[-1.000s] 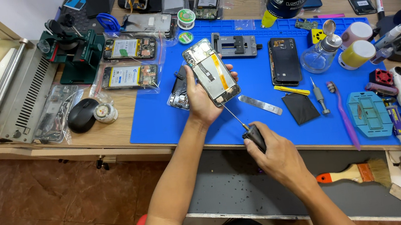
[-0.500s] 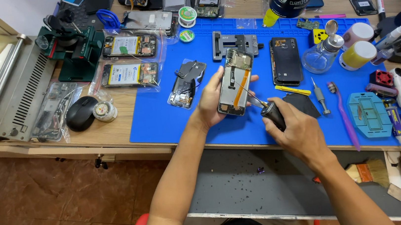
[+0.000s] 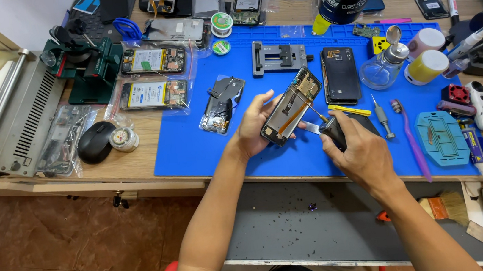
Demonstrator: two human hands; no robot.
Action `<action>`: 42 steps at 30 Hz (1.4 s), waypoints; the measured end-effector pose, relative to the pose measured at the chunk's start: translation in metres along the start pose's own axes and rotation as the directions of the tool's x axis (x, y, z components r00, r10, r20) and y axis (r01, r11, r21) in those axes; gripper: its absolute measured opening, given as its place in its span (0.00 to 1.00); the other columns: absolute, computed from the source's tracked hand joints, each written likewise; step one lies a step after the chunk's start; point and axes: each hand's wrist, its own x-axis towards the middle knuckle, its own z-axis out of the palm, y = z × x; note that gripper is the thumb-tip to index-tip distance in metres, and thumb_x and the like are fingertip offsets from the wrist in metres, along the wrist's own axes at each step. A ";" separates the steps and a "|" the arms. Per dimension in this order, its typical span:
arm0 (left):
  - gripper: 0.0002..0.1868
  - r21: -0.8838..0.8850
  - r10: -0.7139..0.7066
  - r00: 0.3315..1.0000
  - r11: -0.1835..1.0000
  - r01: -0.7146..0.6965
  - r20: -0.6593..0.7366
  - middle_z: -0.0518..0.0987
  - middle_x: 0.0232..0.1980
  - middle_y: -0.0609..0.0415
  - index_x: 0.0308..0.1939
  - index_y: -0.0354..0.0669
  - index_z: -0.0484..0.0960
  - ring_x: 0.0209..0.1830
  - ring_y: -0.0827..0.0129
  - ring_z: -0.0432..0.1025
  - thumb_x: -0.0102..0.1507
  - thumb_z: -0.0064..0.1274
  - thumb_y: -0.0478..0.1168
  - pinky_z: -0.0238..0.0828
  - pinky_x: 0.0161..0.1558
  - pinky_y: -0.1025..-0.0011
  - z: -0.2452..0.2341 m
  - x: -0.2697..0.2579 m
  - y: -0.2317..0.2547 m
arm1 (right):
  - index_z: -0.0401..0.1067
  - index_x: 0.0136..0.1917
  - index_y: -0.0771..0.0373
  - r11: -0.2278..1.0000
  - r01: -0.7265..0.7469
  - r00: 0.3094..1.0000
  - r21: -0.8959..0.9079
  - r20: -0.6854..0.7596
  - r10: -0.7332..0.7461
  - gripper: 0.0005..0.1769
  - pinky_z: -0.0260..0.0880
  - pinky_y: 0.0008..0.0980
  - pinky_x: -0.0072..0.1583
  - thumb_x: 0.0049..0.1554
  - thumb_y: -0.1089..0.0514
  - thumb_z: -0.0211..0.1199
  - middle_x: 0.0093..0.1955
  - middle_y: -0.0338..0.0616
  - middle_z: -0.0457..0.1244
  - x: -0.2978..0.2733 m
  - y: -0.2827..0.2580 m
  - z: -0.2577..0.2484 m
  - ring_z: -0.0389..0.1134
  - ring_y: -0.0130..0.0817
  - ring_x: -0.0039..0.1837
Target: The person disassembles a smartphone on a blue mat, using a screwdriver to remove screws and a metal prying tool to separate the screen from the frame. They carefully lift the display assembly and set it aside, exposing the internal components.
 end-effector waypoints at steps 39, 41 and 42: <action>0.19 0.123 0.030 0.999 0.992 -0.025 -0.038 0.75 0.35 0.31 0.38 0.30 0.75 0.31 0.43 0.73 0.60 0.42 0.46 0.75 0.26 0.51 0.025 -0.018 0.009 | 0.65 0.60 0.60 0.999 -0.035 0.996 -0.007 0.086 0.035 0.26 0.66 0.36 0.35 0.55 0.43 0.53 0.34 0.48 0.61 -0.003 0.015 0.008 0.66 0.44 0.34; 0.19 0.125 0.029 0.999 0.992 -0.024 -0.037 0.75 0.36 0.32 0.38 0.30 0.75 0.31 0.44 0.73 0.60 0.42 0.46 0.75 0.26 0.51 0.024 -0.017 0.009 | 0.65 0.60 0.60 1.000 -0.031 0.996 -0.003 0.084 0.031 0.26 0.66 0.37 0.35 0.55 0.43 0.53 0.34 0.48 0.61 -0.003 0.015 0.007 0.66 0.44 0.34; 0.18 0.126 0.029 0.999 0.992 -0.024 -0.037 0.75 0.36 0.32 0.38 0.30 0.75 0.31 0.44 0.73 0.60 0.42 0.46 0.75 0.26 0.51 0.023 -0.016 0.008 | 0.65 0.60 0.60 1.000 -0.026 0.996 0.001 0.083 0.026 0.26 0.66 0.37 0.35 0.55 0.42 0.52 0.34 0.48 0.61 -0.003 0.015 0.007 0.66 0.44 0.34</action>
